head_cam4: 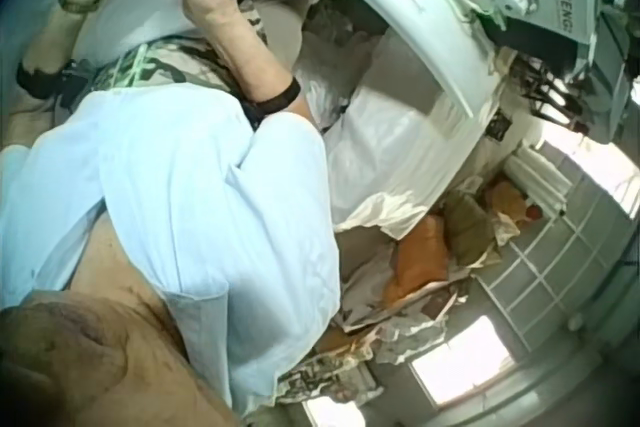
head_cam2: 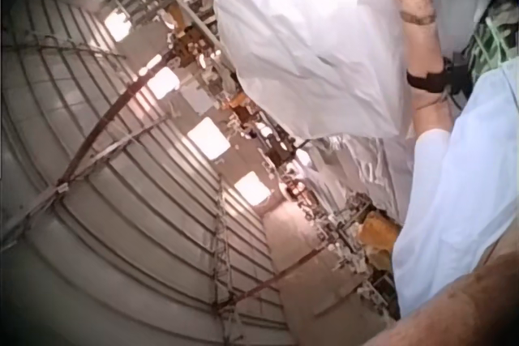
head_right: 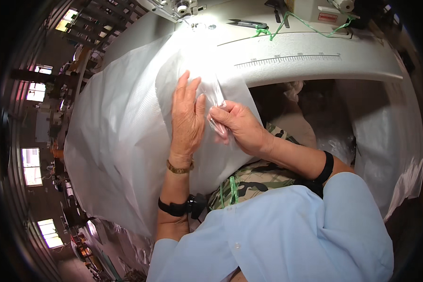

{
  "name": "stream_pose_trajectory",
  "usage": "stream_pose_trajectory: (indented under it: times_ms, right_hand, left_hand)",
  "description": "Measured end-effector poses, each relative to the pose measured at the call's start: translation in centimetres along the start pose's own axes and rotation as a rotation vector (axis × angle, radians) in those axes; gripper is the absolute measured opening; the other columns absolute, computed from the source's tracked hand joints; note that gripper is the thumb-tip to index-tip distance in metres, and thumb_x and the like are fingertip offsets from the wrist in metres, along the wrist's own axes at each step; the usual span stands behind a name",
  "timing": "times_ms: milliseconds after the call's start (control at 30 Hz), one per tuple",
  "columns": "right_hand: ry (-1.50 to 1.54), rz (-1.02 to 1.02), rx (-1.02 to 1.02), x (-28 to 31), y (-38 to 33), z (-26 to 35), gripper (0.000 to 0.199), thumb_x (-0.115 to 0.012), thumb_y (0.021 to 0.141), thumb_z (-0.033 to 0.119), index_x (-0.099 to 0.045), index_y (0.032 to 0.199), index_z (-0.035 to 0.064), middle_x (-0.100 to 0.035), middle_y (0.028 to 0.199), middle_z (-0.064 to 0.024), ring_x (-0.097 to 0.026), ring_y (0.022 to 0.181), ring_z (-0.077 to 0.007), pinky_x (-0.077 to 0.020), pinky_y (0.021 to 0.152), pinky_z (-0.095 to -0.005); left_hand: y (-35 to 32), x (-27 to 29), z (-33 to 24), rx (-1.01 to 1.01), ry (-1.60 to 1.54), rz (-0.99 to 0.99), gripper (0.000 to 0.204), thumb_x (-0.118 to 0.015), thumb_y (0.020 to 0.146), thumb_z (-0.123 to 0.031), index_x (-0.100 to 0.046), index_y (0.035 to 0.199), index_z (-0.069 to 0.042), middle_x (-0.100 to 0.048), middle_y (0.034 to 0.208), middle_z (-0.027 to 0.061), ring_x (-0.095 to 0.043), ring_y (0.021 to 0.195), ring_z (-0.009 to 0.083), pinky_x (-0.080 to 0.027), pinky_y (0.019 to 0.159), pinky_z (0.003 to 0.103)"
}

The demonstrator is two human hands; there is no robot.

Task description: Sewing the edges of a large white plastic woven sheet using an industrial sewing machine.

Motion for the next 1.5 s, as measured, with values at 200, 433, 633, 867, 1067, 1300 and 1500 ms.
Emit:
stream_pose_trajectory:
  times_ms: [200, 433, 633, 867, 1067, 1300, 1500]
  right_hand:
    - [-0.041, -0.01, 0.002, 1.6, -0.8, 0.8, 0.029, -0.057, 0.103, 0.031, -0.065, 0.092, 0.0055, -0.046, 0.055, 0.0068, -0.041, 0.046, -0.0027, -0.0481, 0.055, -0.0228]
    - [-0.361, -0.128, -0.098, 4.8, -0.7, -0.3, 0.028, -0.057, 0.103, 0.032, -0.064, 0.092, 0.0067, -0.047, 0.058, 0.0072, -0.041, 0.046, -0.0022, -0.045, 0.056, -0.0175]
    - [-0.336, -0.13, -0.123, 4.8, -1.5, -1.2, 0.034, -0.055, 0.103, 0.036, -0.062, 0.101, 0.0033, -0.057, 0.066, 0.0009, -0.054, 0.058, -0.0064, -0.0459, 0.052, -0.0212]
    - [-0.31, -0.069, -0.127, 5.5, -0.8, -2.2, 0.038, -0.056, 0.102, 0.035, -0.059, 0.113, -0.0017, -0.065, 0.077, -0.0062, -0.064, 0.07, -0.0139, -0.0528, 0.066, -0.0263]
    - [-1.015, -0.055, 0.103, 0.0, -3.8, 4.6, 0.049, -0.062, 0.097, 0.022, -0.05, 0.134, -0.0077, -0.065, 0.118, -0.0187, -0.066, 0.102, -0.0219, -0.0535, 0.087, -0.0327]
    - [-0.831, 0.077, 0.332, -6.6, -1.5, 9.3, 0.051, -0.064, 0.095, 0.013, -0.048, 0.142, 0.0002, -0.057, 0.136, -0.0132, -0.058, 0.12, -0.0213, -0.049, 0.097, -0.0338]
    - [-0.265, 0.167, 0.22, -8.1, 6.0, 1.9, 0.048, -0.067, 0.095, 0.021, -0.051, 0.134, -0.0028, -0.056, 0.127, -0.0109, -0.055, 0.113, -0.0152, -0.0489, 0.091, -0.029]
  left_hand:
    - [-11.5, -0.9, 14.6, 0.251, 0.071, 0.136, 0.043, -0.054, 0.1, -0.014, -0.048, 0.139, 0.005, -0.056, 0.137, 0.0204, -0.053, 0.125, 0.0328, -0.044, 0.102, 0.039]
    - [-13.9, 5.4, 11.3, 0.353, 0.274, 0.235, 0.035, -0.063, 0.094, -0.014, -0.059, 0.124, 0.004, -0.064, 0.122, 0.0197, -0.061, 0.111, 0.035, -0.048, 0.095, 0.039]
    - [-9.4, 10.7, 1.9, 0.2, 0.401, 0.057, 0.03, -0.07, 0.09, -0.014, -0.067, 0.114, 0.003, -0.07, 0.111, 0.0193, -0.066, 0.1, 0.0366, -0.051, 0.09, 0.04]
    - [-2.9, 11.8, -4.7, -0.132, 0.167, -0.027, 0.044, -0.074, 0.085, -0.009, -0.062, 0.126, 0.003, -0.055, 0.138, 0.0227, -0.058, 0.122, 0.0366, -0.049, 0.098, 0.039]
    - [-2.8, 12.8, -5.8, -0.246, 0.679, -0.214, 0.047, -0.074, 0.086, -0.01, -0.061, 0.131, -0.004, -0.046, 0.147, 0.019, -0.05, 0.128, 0.0354, -0.043, 0.102, 0.041]
    - [-1.1, 14.8, -3.5, -0.089, 0.72, -0.19, 0.04, -0.071, 0.081, 0.004, -0.066, 0.12, -0.003, -0.067, 0.094, 0.0092, -0.063, 0.084, 0.0239, -0.047, 0.076, 0.036]
    - [-0.1, 15.2, -5.1, -0.032, 0.322, -0.096, 0.022, -0.065, 0.084, 0.008, -0.067, 0.105, 0.002, -0.061, 0.082, 0.0138, -0.061, 0.072, 0.0275, -0.047, 0.065, 0.035]
Point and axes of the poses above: each hand's wrist, its own y-axis towards the middle knuckle, its own x-axis out of the back of the hand, z = x × y, the point moved 9 cm from there along y, towards the middle knuckle
